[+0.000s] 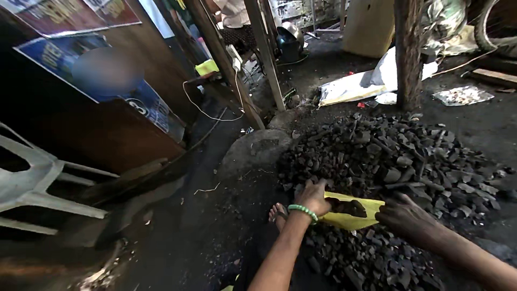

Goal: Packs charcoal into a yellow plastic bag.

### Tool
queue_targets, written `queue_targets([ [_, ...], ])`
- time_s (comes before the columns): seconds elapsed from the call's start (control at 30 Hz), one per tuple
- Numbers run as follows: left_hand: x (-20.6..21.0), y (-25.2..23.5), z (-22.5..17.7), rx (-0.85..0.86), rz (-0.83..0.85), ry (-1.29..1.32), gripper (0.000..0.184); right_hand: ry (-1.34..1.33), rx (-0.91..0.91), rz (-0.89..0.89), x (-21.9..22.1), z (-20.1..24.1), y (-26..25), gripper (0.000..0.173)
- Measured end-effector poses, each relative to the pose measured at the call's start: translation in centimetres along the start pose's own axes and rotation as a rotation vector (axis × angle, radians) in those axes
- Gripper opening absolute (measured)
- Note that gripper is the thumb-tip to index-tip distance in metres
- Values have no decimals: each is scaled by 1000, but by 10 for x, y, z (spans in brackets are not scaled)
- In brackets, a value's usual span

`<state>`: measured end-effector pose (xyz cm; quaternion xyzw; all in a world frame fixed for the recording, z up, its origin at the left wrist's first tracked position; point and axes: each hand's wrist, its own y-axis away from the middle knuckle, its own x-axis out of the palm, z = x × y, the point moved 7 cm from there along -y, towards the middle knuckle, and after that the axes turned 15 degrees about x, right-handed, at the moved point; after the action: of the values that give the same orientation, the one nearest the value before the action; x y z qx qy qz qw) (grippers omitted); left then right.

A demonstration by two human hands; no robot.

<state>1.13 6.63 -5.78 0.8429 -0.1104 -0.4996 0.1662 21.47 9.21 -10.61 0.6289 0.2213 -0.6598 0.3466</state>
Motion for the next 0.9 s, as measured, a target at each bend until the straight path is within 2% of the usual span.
queue_targets([
  [0.07,19,2,3,-77,146,-224,72,35,-52,-112,-10,4,10,23],
  [0.13,29,4,-1,-128,244,-363,48,75,-82,-191,-25,11,17,31],
  [0.17,31,3,-3,-148,292,-406,39,81,-121,-298,-36,17,21,33],
  [0.23,25,-1,-13,-119,313,-388,33,21,-230,-514,-61,34,31,26],
  [0.3,12,-4,-42,43,305,-176,31,-146,-300,-633,-87,50,41,10],
  [0.33,8,-4,-59,149,286,-15,28,-246,-305,-675,-100,55,44,8],
  [0.4,3,-1,-82,283,172,446,17,-406,-267,-688,-123,54,43,15],
  [0.43,3,2,-87,285,122,676,20,-441,-225,-665,-133,48,41,19],
  [0.5,4,10,-89,186,84,935,28,-401,-107,-646,-154,29,35,28],
  [0.53,7,13,-86,143,97,998,34,-333,-37,-667,-162,18,32,36],
  [0.6,17,15,-80,165,138,1040,45,-254,99,-710,-168,-7,27,45],
  [0.63,16,19,-81,224,123,983,41,-293,161,-709,-166,-19,26,45],
  [0.67,11,26,-85,296,73,892,29,-392,210,-704,-161,-30,27,43],
  [0.7,5,33,-92,382,22,803,22,-554,253,-680,-152,-37,28,35],
  [0.77,1,35,-101,478,-49,696,30,-1028,306,-492,-120,-41,27,11],
  [0.83,-2,32,-105,515,-144,664,25,-1501,256,-184,-78,-29,22,34],
  [0.87,-2,30,-106,523,-168,622,24,-1639,246,-71,-65,-24,21,44],
  [0.9,-2,29,-108,535,-187,544,25,-1718,260,-32,-58,-22,20,50],
])
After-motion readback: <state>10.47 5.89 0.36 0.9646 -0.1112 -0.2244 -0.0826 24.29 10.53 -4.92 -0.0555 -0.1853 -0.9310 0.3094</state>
